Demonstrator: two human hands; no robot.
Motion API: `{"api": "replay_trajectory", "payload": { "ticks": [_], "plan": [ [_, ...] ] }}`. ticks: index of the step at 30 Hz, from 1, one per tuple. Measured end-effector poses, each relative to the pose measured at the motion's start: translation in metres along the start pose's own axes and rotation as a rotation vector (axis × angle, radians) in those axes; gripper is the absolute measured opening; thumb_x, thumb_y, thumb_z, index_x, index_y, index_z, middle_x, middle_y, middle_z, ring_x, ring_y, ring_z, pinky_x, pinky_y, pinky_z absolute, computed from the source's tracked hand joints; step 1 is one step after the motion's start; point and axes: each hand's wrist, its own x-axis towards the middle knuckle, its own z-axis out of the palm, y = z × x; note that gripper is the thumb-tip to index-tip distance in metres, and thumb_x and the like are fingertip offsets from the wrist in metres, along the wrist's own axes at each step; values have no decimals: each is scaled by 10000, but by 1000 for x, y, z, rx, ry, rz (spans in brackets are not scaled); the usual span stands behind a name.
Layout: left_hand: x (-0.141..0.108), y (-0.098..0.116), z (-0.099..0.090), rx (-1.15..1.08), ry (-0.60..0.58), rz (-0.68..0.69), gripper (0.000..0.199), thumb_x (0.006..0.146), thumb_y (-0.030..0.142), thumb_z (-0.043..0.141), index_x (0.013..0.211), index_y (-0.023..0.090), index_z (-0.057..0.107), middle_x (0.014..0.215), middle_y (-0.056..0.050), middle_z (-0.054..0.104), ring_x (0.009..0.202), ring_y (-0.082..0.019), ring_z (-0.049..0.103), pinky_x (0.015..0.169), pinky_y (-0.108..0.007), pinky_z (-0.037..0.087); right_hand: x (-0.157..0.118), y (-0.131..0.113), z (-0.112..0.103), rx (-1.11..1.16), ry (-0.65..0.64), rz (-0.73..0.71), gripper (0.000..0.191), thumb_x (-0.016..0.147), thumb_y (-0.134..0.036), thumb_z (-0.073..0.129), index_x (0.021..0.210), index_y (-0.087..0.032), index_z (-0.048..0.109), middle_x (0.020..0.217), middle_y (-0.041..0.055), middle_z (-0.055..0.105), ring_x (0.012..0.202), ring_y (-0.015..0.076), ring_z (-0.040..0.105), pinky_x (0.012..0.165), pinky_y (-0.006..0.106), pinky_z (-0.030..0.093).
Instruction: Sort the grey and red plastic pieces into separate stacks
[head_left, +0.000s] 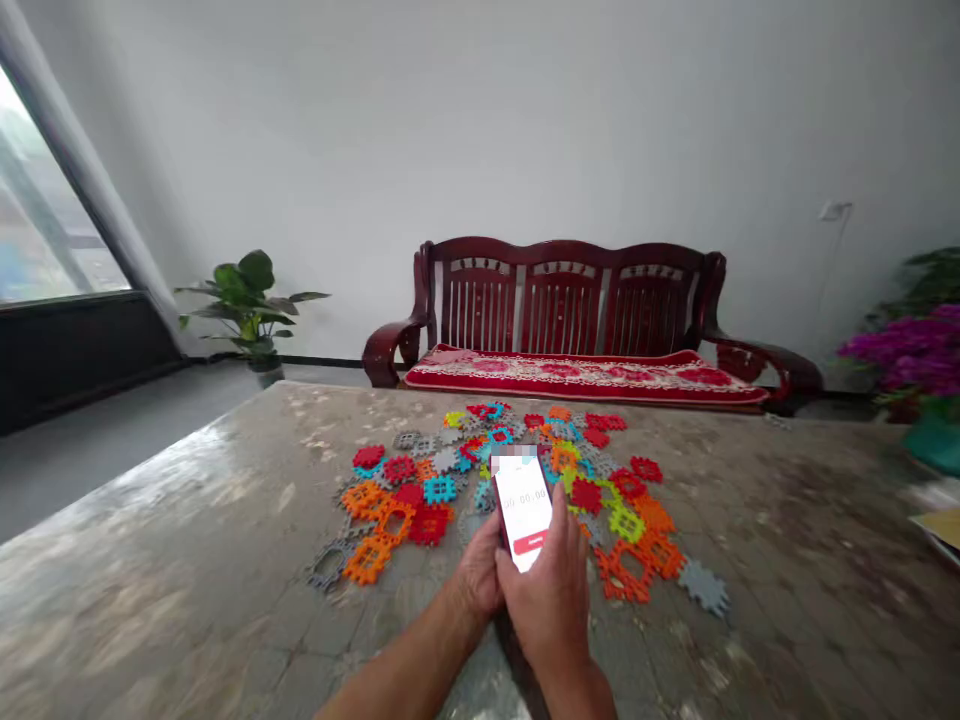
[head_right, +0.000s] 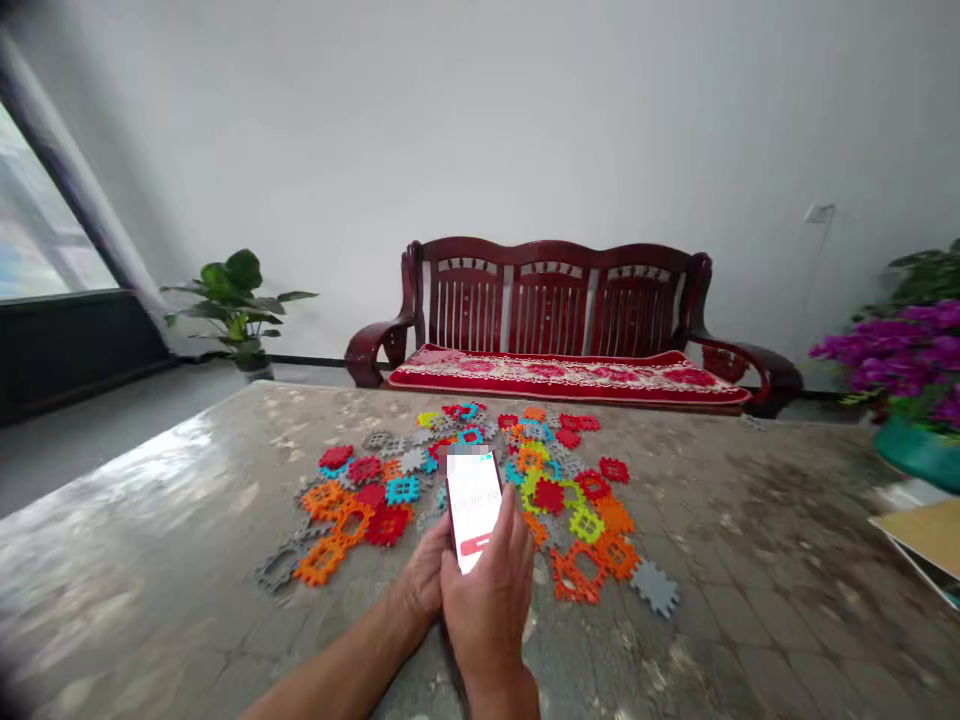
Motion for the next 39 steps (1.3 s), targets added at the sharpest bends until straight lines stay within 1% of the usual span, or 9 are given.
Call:
{"api": "replay_trajectory", "payload": {
  "ticks": [5,8,13,18,24,28,31,35,39],
  "plan": [
    [-4,2,6,24,5,-5,509,847,432,652,1182,49,660,1128,-166,722,1195,-289,603,1110,-409,382,-4,11,-2,24,32,-16,914,708,-220,660,1503,-182,212,1271,173,526,1137,367,507,915,513,457],
    [-9,4,10,60,-4,57,449,821,336,704,1199,101,650,1152,-139,719,1172,-282,621,1108,-426,383,-5,19,-5,23,30,-32,902,723,-225,650,1506,-182,203,1278,174,525,1134,359,513,916,513,461],
    [-13,8,17,128,-18,153,360,751,194,769,1094,129,678,1089,-116,741,1082,-273,670,1088,-456,398,-9,28,-13,16,33,-72,906,721,-185,626,1513,-177,187,1321,179,503,1180,356,494,948,522,450],
    [-14,23,17,167,17,219,428,765,159,748,1178,162,636,1125,-103,722,1027,-219,686,1007,-383,473,-13,33,-27,-15,32,-80,911,740,-220,635,1524,-182,172,1317,182,510,1155,359,509,925,525,463],
    [-30,67,27,226,219,386,386,802,206,701,1178,255,630,1220,-54,673,1067,-181,663,898,-305,523,-16,50,-46,-84,56,-84,889,747,-237,615,1522,-181,183,1298,181,521,1135,361,519,903,519,476],
    [-53,97,38,514,340,653,379,739,306,760,1096,204,679,1106,-62,711,1010,-179,667,843,-263,522,-19,72,-57,-153,88,-119,901,746,-285,631,1521,-176,184,1276,189,535,1096,365,540,863,512,492],
    [-72,119,37,744,465,819,403,696,405,772,1027,186,701,1052,-55,723,1011,-188,654,862,-265,509,-21,86,-66,-194,96,-126,916,747,-313,643,1523,-175,176,1252,189,552,1060,358,556,836,501,501],
    [-95,150,10,1061,691,892,455,715,487,700,1057,189,694,1045,-48,722,984,-207,647,866,-294,504,-24,96,-76,-222,91,-102,943,733,-313,653,1528,-176,165,1244,181,558,1048,355,562,841,499,501],
    [-115,174,-32,1388,953,833,422,791,469,562,1105,215,686,943,-25,728,839,-208,652,773,-311,515,-28,101,-78,-216,105,-72,962,727,-313,664,1531,-181,154,1265,176,550,1081,358,550,863,498,494]
  ]
}}
